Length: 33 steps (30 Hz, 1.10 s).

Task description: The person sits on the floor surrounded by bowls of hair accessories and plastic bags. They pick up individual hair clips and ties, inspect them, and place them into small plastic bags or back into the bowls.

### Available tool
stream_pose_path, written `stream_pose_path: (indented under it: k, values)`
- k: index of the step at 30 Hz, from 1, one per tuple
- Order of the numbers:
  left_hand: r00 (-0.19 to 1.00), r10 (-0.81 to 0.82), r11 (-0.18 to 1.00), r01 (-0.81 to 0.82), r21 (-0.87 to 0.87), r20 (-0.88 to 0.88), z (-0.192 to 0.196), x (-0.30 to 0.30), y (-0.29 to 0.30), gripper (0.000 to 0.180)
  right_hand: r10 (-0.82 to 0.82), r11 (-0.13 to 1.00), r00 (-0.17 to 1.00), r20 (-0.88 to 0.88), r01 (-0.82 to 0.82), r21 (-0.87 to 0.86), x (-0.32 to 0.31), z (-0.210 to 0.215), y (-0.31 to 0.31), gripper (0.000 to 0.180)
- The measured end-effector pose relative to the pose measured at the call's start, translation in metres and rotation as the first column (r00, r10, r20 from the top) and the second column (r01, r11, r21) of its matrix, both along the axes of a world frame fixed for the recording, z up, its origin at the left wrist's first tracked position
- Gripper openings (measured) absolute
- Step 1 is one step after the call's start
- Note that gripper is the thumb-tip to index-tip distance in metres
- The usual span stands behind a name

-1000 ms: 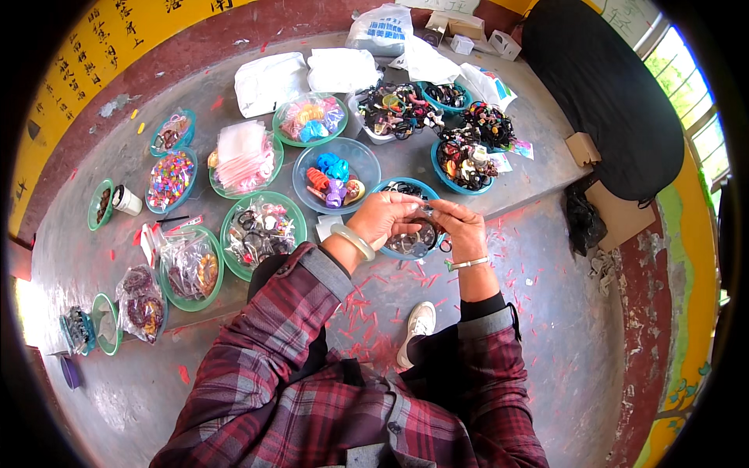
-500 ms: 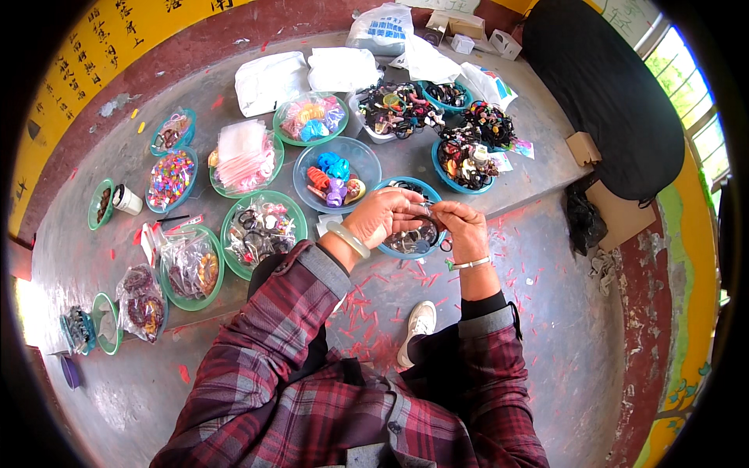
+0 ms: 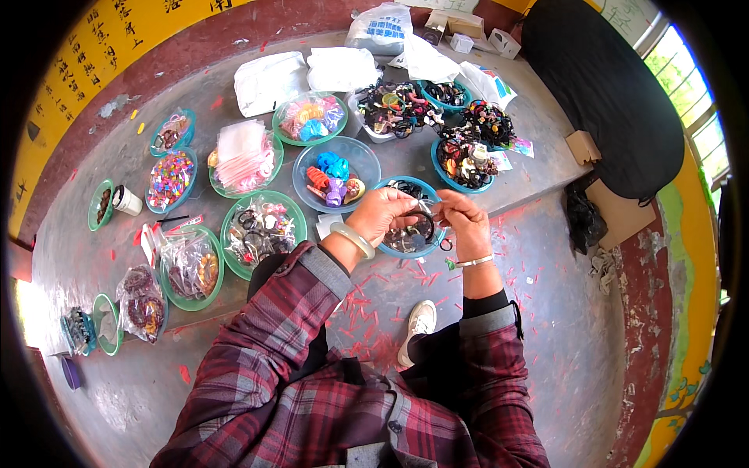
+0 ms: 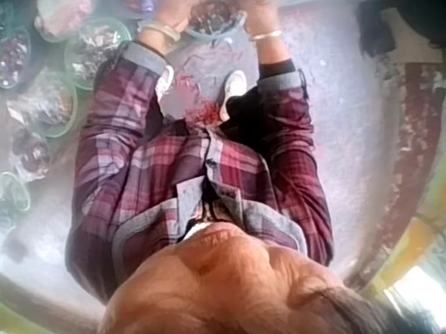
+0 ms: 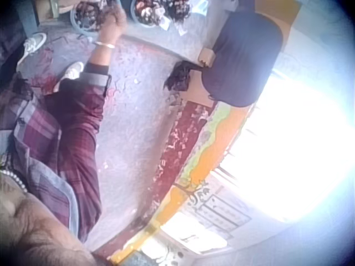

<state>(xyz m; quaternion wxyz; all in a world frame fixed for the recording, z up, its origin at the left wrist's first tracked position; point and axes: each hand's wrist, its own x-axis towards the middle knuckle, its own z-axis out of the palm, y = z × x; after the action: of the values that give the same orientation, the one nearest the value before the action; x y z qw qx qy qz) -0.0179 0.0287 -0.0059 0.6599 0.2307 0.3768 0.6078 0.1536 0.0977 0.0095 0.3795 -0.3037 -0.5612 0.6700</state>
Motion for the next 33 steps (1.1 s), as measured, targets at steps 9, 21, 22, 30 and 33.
stream_pose_path:
  k: [9,21,22,30,33]
  values:
    - [0.963,0.073,0.992,-0.044,0.116,-0.261,-0.001,0.007,0.001,0.016,0.039,0.995,0.997,0.065,-0.033,-0.098,-0.008,-0.001,-0.004,0.019]
    - [0.974,0.018,0.981,0.026,0.192,-0.226,0.01,0.006,-0.002,0.024,-0.033,0.998,0.999,0.016,0.034,-0.052,-0.004,0.003,-0.003,0.007]
    - [0.972,0.013,0.98,0.034,0.195,-0.233,0.01,0.005,-0.002,0.024,-0.033,0.998,0.999,0.01,0.034,-0.046,-0.004,0.005,-0.004,0.007]
    - [0.969,-0.007,0.977,0.06,0.207,-0.249,0.014,0.004,-0.004,0.027,-0.064,0.998,0.998,0.021,0.064,-0.011,-0.003,0.003,-0.002,0.005]
    - [0.987,-0.06,0.98,0.086,0.178,-0.146,0.014,0.002,-0.004,0.027,-0.045,0.998,0.999,0.021,0.046,-0.04,-0.002,0.0,-0.001,0.005]
